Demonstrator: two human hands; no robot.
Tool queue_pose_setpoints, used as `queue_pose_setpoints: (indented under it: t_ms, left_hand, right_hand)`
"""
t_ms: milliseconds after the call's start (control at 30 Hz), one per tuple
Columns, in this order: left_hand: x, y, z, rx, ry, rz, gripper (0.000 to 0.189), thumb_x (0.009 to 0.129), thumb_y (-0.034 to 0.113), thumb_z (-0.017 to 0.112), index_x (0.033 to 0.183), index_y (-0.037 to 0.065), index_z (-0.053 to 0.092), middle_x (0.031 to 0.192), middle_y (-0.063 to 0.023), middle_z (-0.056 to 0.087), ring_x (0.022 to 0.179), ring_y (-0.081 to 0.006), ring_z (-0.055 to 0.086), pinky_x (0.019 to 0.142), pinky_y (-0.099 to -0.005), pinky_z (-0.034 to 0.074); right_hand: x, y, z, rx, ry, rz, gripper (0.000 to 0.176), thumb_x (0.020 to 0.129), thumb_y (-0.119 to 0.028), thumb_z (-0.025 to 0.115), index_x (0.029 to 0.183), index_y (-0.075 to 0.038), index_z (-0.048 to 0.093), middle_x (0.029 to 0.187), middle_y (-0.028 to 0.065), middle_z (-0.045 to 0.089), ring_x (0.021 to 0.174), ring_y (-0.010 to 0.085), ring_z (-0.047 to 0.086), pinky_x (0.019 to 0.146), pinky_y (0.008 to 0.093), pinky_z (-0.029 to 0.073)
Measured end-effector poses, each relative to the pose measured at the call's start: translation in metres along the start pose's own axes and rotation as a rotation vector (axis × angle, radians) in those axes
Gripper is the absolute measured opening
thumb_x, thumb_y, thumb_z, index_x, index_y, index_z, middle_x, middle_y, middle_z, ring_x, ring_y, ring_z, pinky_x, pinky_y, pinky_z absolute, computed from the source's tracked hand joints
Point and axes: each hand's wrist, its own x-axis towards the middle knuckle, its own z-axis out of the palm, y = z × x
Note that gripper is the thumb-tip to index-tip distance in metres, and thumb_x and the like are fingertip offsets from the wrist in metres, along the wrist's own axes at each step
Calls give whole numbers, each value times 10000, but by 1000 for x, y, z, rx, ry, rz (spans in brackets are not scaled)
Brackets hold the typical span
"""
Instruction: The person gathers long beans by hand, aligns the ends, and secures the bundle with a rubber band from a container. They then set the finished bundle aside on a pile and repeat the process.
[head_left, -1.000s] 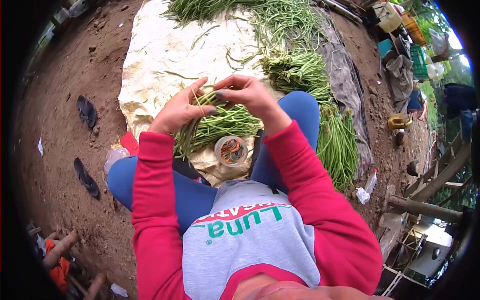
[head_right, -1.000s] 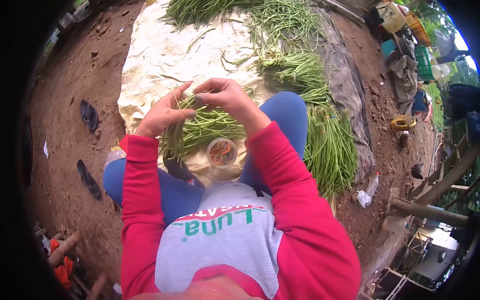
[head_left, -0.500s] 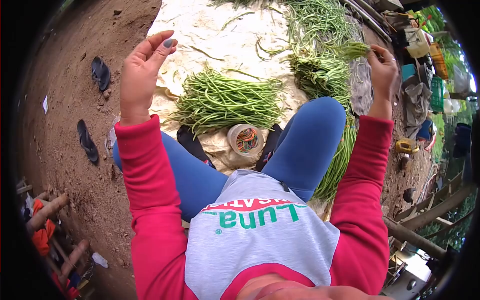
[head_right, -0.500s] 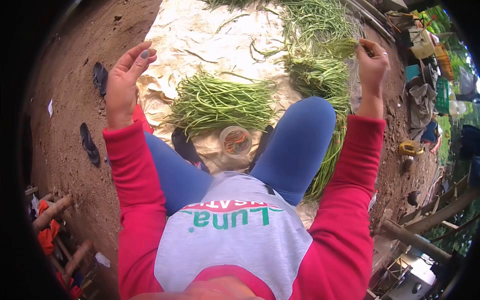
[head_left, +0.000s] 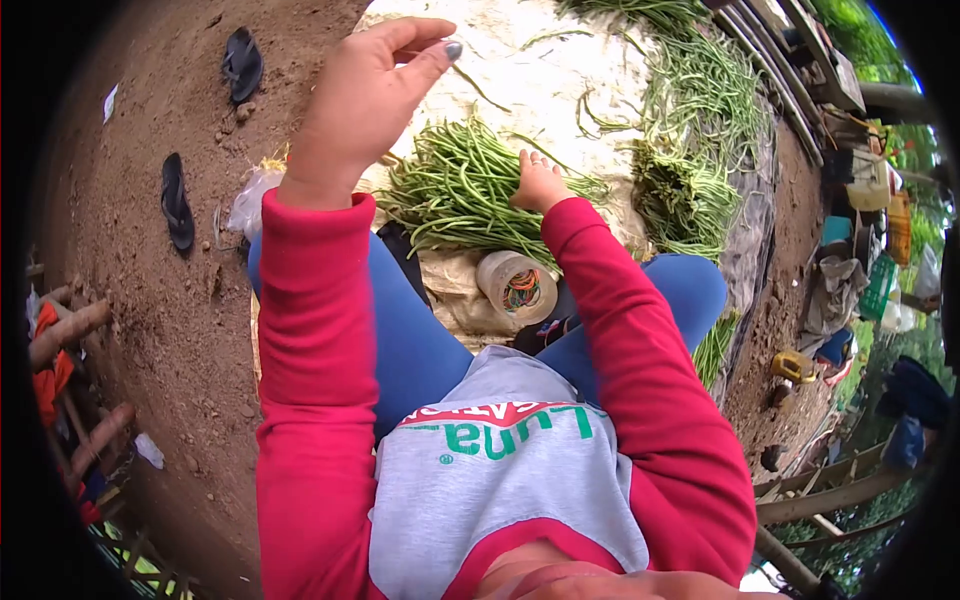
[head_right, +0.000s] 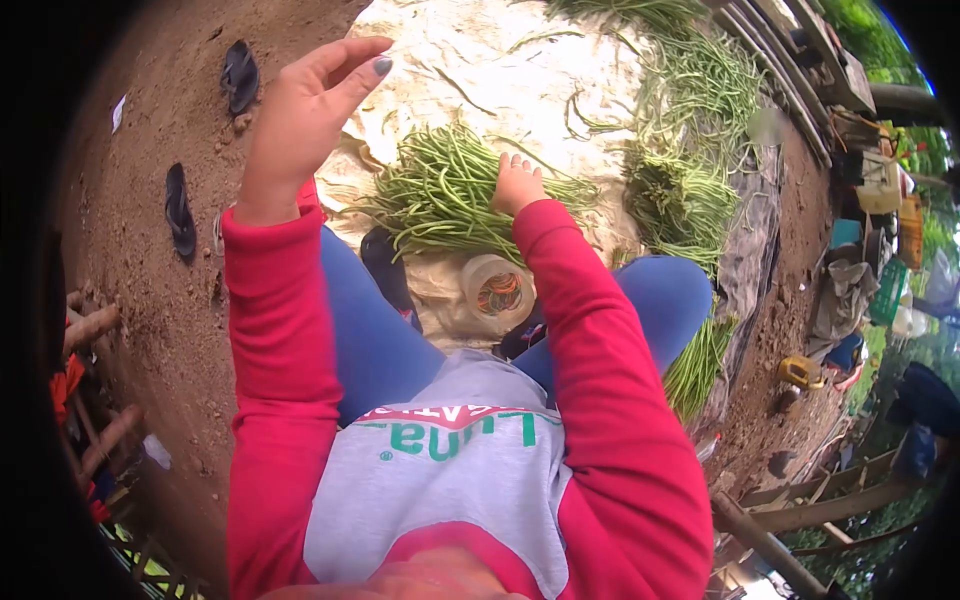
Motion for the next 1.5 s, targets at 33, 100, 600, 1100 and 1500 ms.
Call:
queue_pose_setpoints:
  t_ms: [33, 100, 600, 1100, 1500]
  left_hand:
    - [0, 1, 0, 24, -2, 32, 321, 909, 219, 657, 1147, 4, 647, 999, -42, 681, 920, -95, 602, 827, -234, 464]
    - [0, 5, -3, 102, 8, 93, 307, 910, 212, 652, 1138, 7, 653, 969, -37, 689, 869, -80, 604, 772, -225, 475]
    - [3, 34, -5, 32, -4, -67, 314, 846, 72, 600, 1109, -99, 609, 924, -216, 687, 798, -229, 675, 743, -306, 522]
    - [6, 14, 2, 261, 11, 173, 278, 817, 130, 635, 1030, -48, 652, 834, -217, 673, 759, -321, 672, 704, -367, 530]
    - [7, -27, 43, 588, -183, 99, 300, 850, 229, 626, 1063, 22, 666, 921, -175, 682, 858, -318, 659, 787, -401, 516]
  right_hand:
    - [5, -4, 3, 133, -64, 37, 950, 697, -336, 732, 1451, -17, 251, 1423, 229, 394, 1342, 345, 371, 1101, 515, 281]
    - [18, -11, 8, 244, -205, 54, 1023, 678, -353, 744, 1479, -21, 202, 1415, 237, 401, 1328, 366, 380, 1104, 502, 282]
    - [10, -1, 13, 370, -131, -212, 1200, 568, -285, 847, 1503, -47, 134, 1479, 221, 317, 1367, 358, 323, 1120, 393, 302]
    - [5, 2, 4, 301, -12, -111, 717, 798, -304, 702, 1370, 16, 413, 1309, 236, 516, 1190, 346, 524, 999, 390, 427]
    - [10, -9, -8, 199, 74, -146, 526, 658, -320, 773, 1039, 6, 614, 1070, 218, 621, 1028, 339, 593, 901, 407, 473]
